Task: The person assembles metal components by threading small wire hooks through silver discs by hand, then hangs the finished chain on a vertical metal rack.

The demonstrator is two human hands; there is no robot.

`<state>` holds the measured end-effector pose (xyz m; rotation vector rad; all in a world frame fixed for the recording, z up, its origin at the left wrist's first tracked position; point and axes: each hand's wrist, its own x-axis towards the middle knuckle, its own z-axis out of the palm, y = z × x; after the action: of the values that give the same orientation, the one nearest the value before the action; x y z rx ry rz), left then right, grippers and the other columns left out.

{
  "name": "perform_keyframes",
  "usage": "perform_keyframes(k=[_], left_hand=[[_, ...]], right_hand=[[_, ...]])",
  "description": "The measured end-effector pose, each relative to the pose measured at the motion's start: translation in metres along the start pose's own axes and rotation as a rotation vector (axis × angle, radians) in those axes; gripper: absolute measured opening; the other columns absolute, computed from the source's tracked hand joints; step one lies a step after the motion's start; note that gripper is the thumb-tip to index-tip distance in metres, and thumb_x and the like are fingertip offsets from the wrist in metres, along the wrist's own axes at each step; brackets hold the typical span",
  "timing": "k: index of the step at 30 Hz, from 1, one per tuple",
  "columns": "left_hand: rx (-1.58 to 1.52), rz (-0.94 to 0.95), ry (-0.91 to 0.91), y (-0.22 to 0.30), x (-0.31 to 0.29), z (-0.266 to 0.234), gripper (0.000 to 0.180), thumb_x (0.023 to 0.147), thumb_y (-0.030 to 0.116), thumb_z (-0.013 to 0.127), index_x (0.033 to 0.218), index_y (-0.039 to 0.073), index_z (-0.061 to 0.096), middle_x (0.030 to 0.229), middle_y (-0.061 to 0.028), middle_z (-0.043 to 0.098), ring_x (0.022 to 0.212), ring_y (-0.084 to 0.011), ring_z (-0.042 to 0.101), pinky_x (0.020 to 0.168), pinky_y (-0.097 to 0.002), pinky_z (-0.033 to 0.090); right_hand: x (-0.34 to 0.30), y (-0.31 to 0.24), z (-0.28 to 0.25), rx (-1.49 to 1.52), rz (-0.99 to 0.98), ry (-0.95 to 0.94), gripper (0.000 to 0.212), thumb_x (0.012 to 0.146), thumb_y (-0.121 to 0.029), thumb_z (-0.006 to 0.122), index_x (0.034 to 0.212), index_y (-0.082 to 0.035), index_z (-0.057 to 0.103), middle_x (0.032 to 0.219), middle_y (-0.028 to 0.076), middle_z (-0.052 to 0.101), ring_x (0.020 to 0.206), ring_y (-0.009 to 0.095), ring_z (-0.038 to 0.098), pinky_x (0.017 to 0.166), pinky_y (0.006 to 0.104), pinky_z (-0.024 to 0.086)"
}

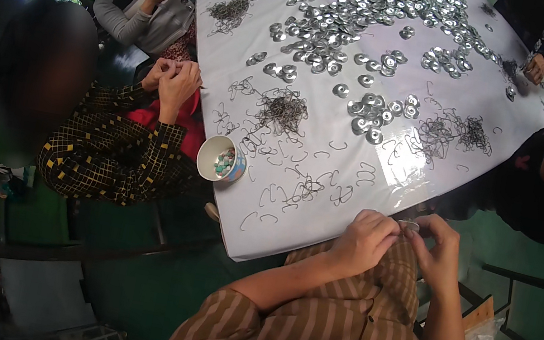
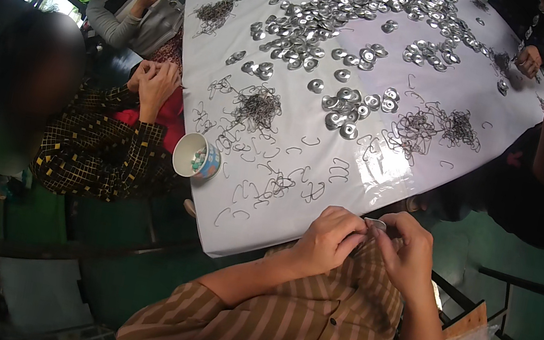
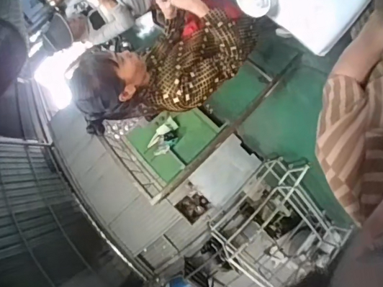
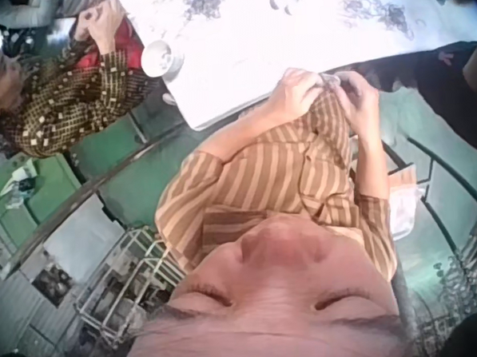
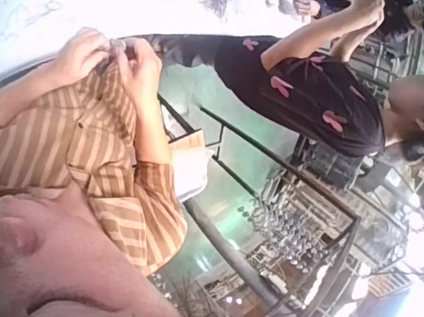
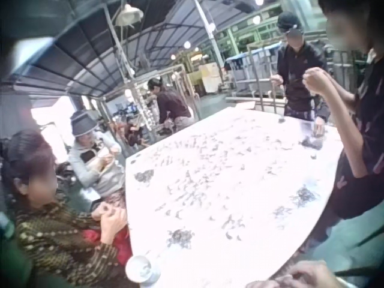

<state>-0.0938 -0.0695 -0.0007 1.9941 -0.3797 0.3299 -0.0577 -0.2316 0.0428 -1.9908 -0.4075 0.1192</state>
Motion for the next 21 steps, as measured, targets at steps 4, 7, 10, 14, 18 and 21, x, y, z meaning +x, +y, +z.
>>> perform_keyframes(k=[4,7,10,14,18,21], left_hand=[[0.139,-0.101,0.101,-0.019,-0.003,-0.038,0.007,0.074,0.000,0.064,0.079,0.001,0.059,0.078,-0.0118,0.061,0.076,-0.0301,0.058,0.069,-0.0370,0.046],[0.632,-0.332,0.119,-0.041,-0.014,-0.084,0.003,0.076,0.005,0.061,0.079,0.003,0.062,0.078,-0.0105,0.058,0.077,-0.0296,0.054,0.069,-0.0401,0.045],[0.879,-0.486,0.032,-0.058,-0.026,-0.104,0.006,0.074,0.008,0.063,0.073,0.002,0.064,0.079,-0.0110,0.058,0.079,-0.0298,0.054,0.070,-0.0402,0.046],[0.978,-0.496,-0.047,-0.071,-0.031,-0.098,0.006,0.070,0.003,0.059,0.067,-0.001,0.062,0.077,-0.0125,0.058,0.077,-0.0305,0.055,0.067,-0.0399,0.048],[1.041,-0.446,-0.040,-0.074,-0.027,-0.097,0.007,0.066,-0.002,0.054,0.064,-0.002,0.060,0.075,-0.0130,0.058,0.075,-0.0304,0.056,0.064,-0.0391,0.049],[1.025,-0.449,-0.002,-0.081,-0.024,-0.103,0.007,0.066,0.001,0.055,0.066,-0.001,0.062,0.072,-0.0139,0.060,0.069,-0.0310,0.057,0.060,-0.0397,0.048]], right_hand=[[-0.003,-0.002,-0.002,-0.019,-0.016,-0.023,0.013,0.072,0.003,0.064,0.083,0.003,0.059,0.071,0.010,0.056,0.063,0.018,0.056,0.058,0.0266,0.043],[-0.006,0.005,-0.002,0.034,0.010,0.004,0.013,0.071,0.003,0.065,0.083,0.003,0.059,0.071,0.010,0.056,0.062,0.018,0.056,0.057,0.0269,0.043],[-0.006,0.008,0.000,0.040,0.017,0.009,0.013,0.071,0.003,0.065,0.082,0.004,0.059,0.070,0.009,0.056,0.062,0.018,0.056,0.057,0.0263,0.043],[-0.002,0.007,0.000,0.010,0.010,0.002,0.011,0.070,0.003,0.065,0.081,0.004,0.061,0.070,0.009,0.057,0.062,0.016,0.056,0.057,0.0251,0.044],[-0.001,0.007,0.001,0.047,-0.002,-0.006,0.012,0.070,0.003,0.065,0.082,0.005,0.063,0.073,0.009,0.059,0.063,0.014,0.057,0.058,0.0245,0.044],[-0.004,0.014,0.002,0.139,0.053,0.008,0.012,0.071,0.003,0.065,0.083,0.005,0.063,0.074,0.008,0.061,0.065,0.013,0.057,0.059,0.0240,0.045]])
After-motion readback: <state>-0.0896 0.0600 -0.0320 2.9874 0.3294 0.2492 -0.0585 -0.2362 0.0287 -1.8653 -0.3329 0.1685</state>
